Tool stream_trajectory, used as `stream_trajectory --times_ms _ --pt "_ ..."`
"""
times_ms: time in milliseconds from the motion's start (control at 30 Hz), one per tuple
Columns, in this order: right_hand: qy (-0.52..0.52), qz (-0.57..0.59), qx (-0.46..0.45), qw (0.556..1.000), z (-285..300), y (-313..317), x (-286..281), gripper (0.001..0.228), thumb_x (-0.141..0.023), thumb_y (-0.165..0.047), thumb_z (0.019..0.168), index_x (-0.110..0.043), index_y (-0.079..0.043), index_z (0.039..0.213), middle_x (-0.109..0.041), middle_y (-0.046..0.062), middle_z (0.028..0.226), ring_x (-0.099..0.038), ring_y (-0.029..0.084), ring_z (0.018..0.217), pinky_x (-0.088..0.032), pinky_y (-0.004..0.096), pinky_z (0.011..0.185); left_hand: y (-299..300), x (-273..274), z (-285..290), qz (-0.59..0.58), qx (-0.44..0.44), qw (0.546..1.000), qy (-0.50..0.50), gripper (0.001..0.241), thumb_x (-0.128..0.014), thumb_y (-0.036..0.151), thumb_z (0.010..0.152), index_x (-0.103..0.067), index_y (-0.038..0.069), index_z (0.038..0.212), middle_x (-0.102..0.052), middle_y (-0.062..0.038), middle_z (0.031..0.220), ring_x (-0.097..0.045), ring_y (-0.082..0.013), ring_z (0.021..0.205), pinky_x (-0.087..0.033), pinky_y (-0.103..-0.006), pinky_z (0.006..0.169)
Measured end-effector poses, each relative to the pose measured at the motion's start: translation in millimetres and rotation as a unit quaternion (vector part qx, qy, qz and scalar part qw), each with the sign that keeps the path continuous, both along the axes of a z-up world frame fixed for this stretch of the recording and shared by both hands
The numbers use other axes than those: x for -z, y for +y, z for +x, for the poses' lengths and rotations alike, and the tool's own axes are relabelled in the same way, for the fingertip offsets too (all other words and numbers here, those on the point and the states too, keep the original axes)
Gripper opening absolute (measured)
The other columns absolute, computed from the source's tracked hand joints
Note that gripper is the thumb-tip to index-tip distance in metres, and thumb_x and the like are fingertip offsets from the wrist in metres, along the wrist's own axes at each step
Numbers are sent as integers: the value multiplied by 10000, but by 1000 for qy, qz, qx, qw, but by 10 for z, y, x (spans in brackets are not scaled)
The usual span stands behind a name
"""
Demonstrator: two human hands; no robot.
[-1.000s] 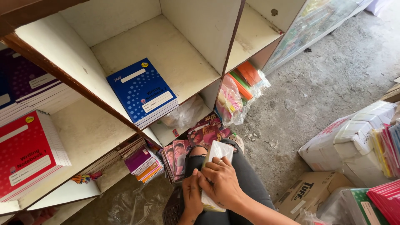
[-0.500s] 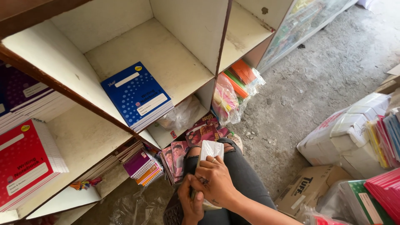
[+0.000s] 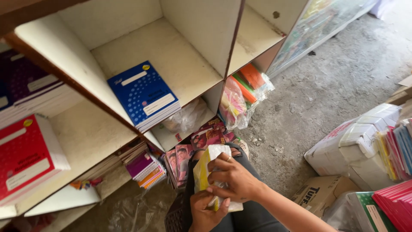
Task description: Unwrapping a stack of yellow notebooks and placing them neatly on a store shelf.
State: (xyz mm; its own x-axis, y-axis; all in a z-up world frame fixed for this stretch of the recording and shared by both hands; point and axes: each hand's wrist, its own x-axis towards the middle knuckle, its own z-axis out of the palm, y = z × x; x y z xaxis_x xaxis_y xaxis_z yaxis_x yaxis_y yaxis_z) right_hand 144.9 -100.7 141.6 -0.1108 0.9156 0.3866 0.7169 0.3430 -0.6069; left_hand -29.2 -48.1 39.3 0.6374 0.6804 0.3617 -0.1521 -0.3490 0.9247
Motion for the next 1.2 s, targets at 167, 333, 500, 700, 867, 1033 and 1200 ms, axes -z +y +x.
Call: stream_trajectory --times_ms 167,333,500,700,867,1033,1200 --pt "37 -2 23 999 -9 -148 168 151 -778 -231 845 -731 -94 888 -632 91 1058 -561 291 1006 -448 416 903 -116 -79 -5 74 -25 997 19 330 -818 280 884 -682 22 730 -667 -86 654 -688 -240 576 -538 -358 555" --pt "93 60 121 986 43 -380 466 185 -738 -295 767 -693 -120 808 -593 74 1022 -533 275 978 -417 390 909 26 -288 -37 189 51 981 2 568 -594 550 981 -669 -13 958 -614 -127 809 -641 -322 754 -515 -423 699" --pt "53 -12 125 991 145 -480 429 289 -800 -329 694 -611 -111 709 -630 35 969 -500 264 966 -323 420 957 197 124 87 77 129 989 7 528 -516 546 992 -600 28 926 -578 -135 909 -582 -357 905 -450 -443 851" --pt "0 -124 156 980 195 -710 215 345 -829 -283 599 -591 -91 760 -617 46 990 -472 285 963 -353 418 913 237 294 466 189 131 973 18 434 -704 359 909 -477 47 710 -509 -128 746 -548 -359 794 -448 -452 828" --pt "83 -54 156 983 502 -1170 805 280 -782 -225 650 -559 -108 773 -604 34 1051 -517 270 1031 -413 416 957 42 80 711 269 172 947 41 468 -755 312 904 -505 113 562 -521 -76 553 -566 -304 550 -467 -450 645" --pt "-35 -83 253 963 466 -1184 1279 251 -827 -216 716 -666 -98 868 -613 87 1132 -545 319 1117 -405 474 980 -233 450 699 295 129 928 188 321 -676 279 1007 -668 117 730 -651 -83 678 -647 -292 644 -506 -464 672" --pt "-65 -101 305 945 394 -765 1379 234 -795 -197 750 -690 -95 933 -624 103 1141 -550 338 1116 -422 489 974 318 629 519 241 133 934 229 242 -640 307 945 -707 78 905 -691 -136 980 -641 -320 1000 -487 -467 954"
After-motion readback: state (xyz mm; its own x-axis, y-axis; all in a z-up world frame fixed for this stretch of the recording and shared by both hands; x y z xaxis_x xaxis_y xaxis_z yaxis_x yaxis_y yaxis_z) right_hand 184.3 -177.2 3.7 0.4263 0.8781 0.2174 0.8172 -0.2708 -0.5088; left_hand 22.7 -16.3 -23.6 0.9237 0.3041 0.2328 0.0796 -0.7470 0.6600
